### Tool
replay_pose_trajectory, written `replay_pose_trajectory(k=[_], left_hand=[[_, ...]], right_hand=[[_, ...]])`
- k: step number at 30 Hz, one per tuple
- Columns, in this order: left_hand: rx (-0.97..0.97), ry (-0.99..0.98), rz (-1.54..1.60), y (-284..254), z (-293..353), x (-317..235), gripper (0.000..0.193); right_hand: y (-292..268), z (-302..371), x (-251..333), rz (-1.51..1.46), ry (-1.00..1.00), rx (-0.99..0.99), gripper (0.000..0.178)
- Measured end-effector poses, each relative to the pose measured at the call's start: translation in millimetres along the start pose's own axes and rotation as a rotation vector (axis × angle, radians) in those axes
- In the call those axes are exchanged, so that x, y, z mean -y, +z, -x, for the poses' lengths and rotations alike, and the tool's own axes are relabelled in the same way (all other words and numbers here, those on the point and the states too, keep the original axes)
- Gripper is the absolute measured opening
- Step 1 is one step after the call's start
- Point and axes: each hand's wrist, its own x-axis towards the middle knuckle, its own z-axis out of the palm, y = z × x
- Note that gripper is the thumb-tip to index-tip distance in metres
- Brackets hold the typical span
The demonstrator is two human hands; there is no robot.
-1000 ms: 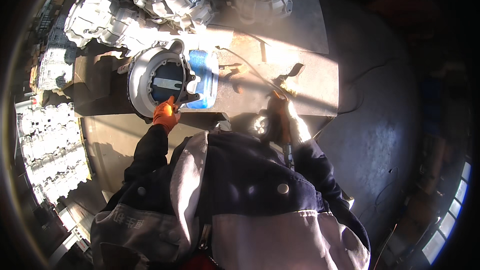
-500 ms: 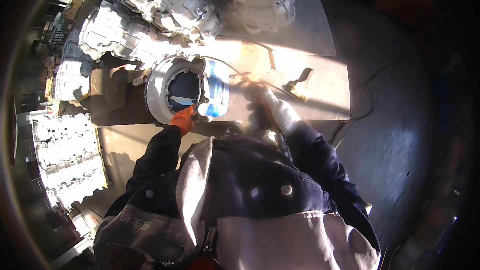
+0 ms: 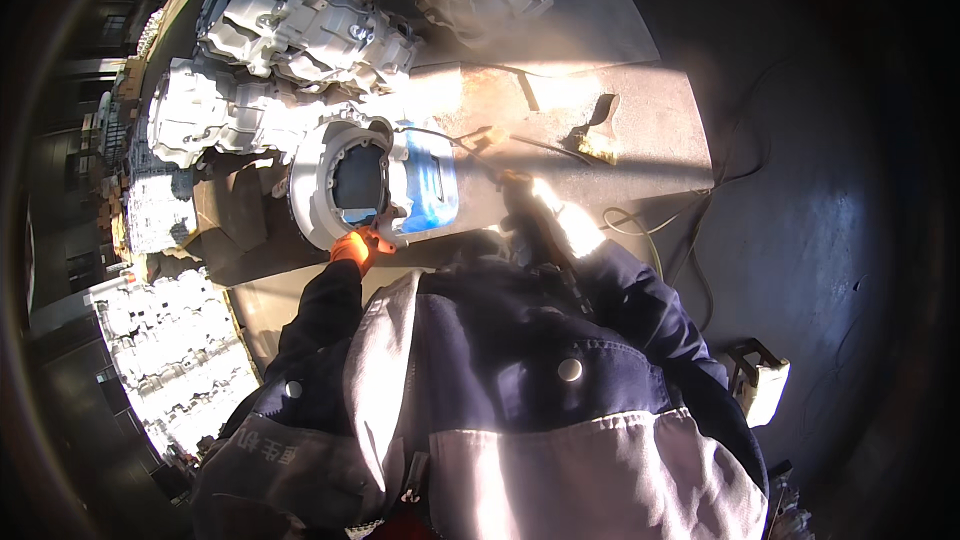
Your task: The person works a small metal piece on a workbench with a handheld die grinder, then carries it to a welding station, puts on a welding helmet, and welds a large metal casting, with visible welding sparks and arc light.
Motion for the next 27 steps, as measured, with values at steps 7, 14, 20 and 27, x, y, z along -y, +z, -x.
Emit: replay_pose_trajectory(k=[7, 14, 20, 27], left_hand=[[0.087, 0.175, 0.117, -4.0, 1.2, -1.4, 0.021], [0.115, 0.129, 0.393, -7.2, 4.4, -28.9, 0.045], [0.169, -0.111, 0.370, -8.0, 7.1, -28.2, 0.038], [0.042, 0.131, 0.191, 26.3, -15.1, 9.7, 0.031]], right_hand=[[-52.8, -42.0, -38.4, 0.062, -0.222, 0.111, 0.061], [-85.9, -89.4, -101.1, 0.612, -0.652, 0.119, 0.048], [-74.9, -100.7, -111.5, 0.295, -0.589, 0.146, 0.048], [-71.9, -86.2, -94.0, 0.123, -0.453, 0.202, 0.046]])
